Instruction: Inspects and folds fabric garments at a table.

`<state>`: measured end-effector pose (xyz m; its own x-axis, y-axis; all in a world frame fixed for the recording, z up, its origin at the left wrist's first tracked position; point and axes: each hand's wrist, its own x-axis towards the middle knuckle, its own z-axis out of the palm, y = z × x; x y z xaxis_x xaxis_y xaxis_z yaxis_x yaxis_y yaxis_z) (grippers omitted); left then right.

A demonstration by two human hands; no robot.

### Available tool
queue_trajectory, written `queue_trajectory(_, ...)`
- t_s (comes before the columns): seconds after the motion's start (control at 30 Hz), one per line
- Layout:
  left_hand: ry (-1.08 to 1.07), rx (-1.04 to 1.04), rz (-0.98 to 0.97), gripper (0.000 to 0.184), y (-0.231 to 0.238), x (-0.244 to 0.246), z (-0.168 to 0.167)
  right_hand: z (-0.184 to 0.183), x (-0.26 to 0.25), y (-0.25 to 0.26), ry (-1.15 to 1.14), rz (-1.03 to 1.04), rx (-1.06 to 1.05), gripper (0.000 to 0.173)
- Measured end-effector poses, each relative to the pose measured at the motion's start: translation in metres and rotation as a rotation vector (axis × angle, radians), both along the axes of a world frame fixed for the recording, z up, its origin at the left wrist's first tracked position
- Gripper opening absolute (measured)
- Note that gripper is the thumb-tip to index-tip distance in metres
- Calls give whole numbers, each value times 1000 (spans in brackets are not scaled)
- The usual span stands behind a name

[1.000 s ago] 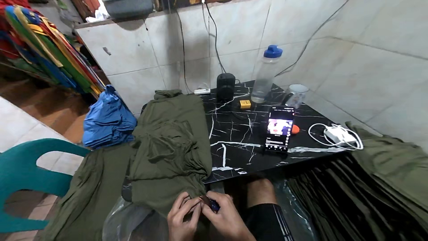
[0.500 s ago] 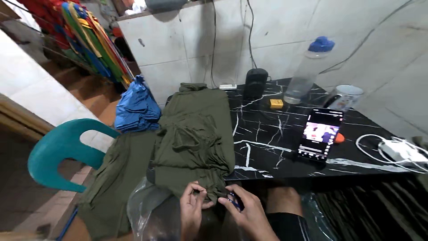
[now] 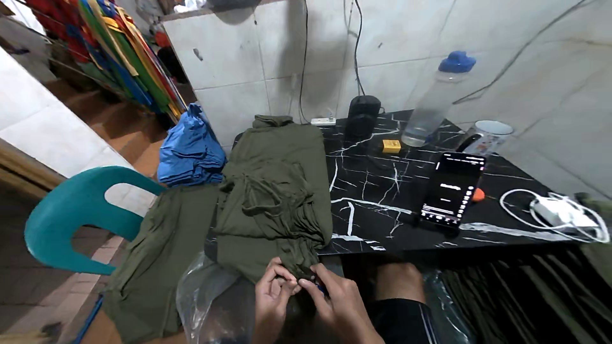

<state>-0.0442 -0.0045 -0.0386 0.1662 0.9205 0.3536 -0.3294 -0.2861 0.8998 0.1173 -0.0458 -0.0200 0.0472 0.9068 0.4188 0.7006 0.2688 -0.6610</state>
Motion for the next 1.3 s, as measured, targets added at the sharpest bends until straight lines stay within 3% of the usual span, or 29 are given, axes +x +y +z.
queue_trajectory(0.13, 1, -14, -5, 7, -1, -1, 3, -1, 3, 3, -83, -19, 98, 37)
queue_trajectory(0.3, -75, -173, -2, 3, -4, -7, 12, 5, 3, 9, 299, -170, 149, 35)
queue_trajectory(0.4, -75, -203, -7, 3, -7, -4, 17, 9, -7, 12, 289, -169, 101, 43)
queue_trajectory(0.43, -48, -199, -3, 3, -8, -1, 19, 9, -11, 12, 246, -159, 57, 46)
queue_trajectory(0.53, 71, -154, -35, 6, -11, -2, 21, 2, -18, 12, 243, -143, 10, 24)
queue_trajectory(0.6, 261, -4, -144, 5, -6, -19, 14, 1, -13, 13, 411, -93, -64, 16)
queue_trajectory(0.7, 526, 205, -248, 27, 3, -38, 13, -4, 1, 14, 737, 44, -208, 13)
queue_trajectory(0.8, 467, 137, -82, 17, 2, -27, 16, -4, 4, 13, 1079, 112, -353, 10)
queue_trajectory(0.87, 414, 43, 5, 28, -2, -15, 16, -1, 5, 11, 1179, 128, -407, 9)
queue_trajectory(0.97, 440, 44, 141, 42, -6, -2, 12, -1, 5, 9, 1181, 121, -407, 9)
queue_trajectory(1.13, 566, 325, 481, 16, -13, 10, 3, 1, 1, 7, 1183, 104, -431, 9)
queue_trajectory(1.3, 432, 251, 467, 5, -20, 14, 5, -1, -4, 8, 1015, 112, -284, 7)
